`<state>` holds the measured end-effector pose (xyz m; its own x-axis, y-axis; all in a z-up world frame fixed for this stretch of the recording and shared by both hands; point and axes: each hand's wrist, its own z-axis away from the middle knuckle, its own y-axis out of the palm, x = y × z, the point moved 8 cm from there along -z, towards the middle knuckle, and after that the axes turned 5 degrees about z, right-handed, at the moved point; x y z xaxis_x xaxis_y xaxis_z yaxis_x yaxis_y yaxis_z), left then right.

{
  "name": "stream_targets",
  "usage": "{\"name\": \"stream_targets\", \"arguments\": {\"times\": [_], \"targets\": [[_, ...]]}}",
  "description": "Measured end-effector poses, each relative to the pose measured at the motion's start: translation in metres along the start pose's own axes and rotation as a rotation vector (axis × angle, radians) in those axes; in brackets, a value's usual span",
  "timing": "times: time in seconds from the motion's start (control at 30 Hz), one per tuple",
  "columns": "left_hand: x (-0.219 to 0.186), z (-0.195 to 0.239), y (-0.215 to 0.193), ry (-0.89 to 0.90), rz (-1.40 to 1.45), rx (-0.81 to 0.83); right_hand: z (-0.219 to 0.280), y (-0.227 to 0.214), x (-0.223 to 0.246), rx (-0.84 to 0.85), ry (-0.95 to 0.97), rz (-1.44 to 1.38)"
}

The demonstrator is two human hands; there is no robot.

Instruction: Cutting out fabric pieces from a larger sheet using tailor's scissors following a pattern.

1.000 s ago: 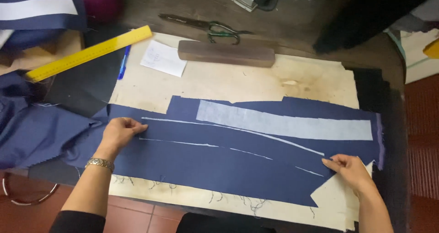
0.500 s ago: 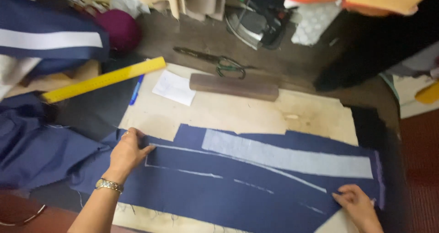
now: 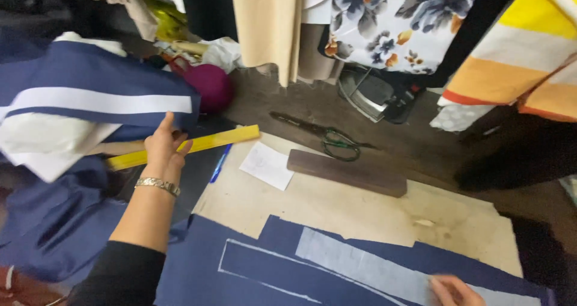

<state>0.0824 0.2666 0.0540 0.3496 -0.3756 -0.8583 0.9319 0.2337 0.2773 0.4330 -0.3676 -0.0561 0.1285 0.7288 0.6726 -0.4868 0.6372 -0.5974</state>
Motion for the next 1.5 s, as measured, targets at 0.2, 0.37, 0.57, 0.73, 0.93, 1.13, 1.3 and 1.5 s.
{"name": "stream_targets", "arguments": {"times": [0.2, 0.37, 0.57, 0.73, 0.93, 1.13, 1.3, 1.5], "targets": [[0.033, -0.010, 0.005, -0.133, 0.261, -0.167, -0.048, 0.044, 0.186, 0.059, -0.416, 0.229], [0.012, 0.040, 0.021, -0.232, 0.409, -0.209, -0.122, 0.104, 0.301, 0.015, -0.940, 0.413], [-0.007, 0.008, 0.030, -0.160, 0.412, 0.245, -0.173, 0.194, 0.332, 0.338, -0.702, 0.984], [-0.063, 0.054, 0.041, -0.025, 0.264, 0.514, -0.179, 0.219, 0.345, 0.375, -0.744, 1.094], [-0.045, 0.072, 0.027, 0.031, 0.125, 0.541, -0.184, 0.215, 0.364, 0.351, -0.884, 1.038], [0.065, 0.037, -0.031, -0.043, 0.089, 0.477, -0.137, 0.174, 0.387, 0.286, -0.719, 0.975], [0.080, 0.080, -0.046, -0.114, 0.062, 0.497, -0.039, 0.158, 0.343, 0.509, -0.664, 0.490], [0.048, 0.189, -0.063, -0.136, -0.425, 0.503, 0.089, 0.201, 0.292, 0.735, -0.451, -0.100]]}}
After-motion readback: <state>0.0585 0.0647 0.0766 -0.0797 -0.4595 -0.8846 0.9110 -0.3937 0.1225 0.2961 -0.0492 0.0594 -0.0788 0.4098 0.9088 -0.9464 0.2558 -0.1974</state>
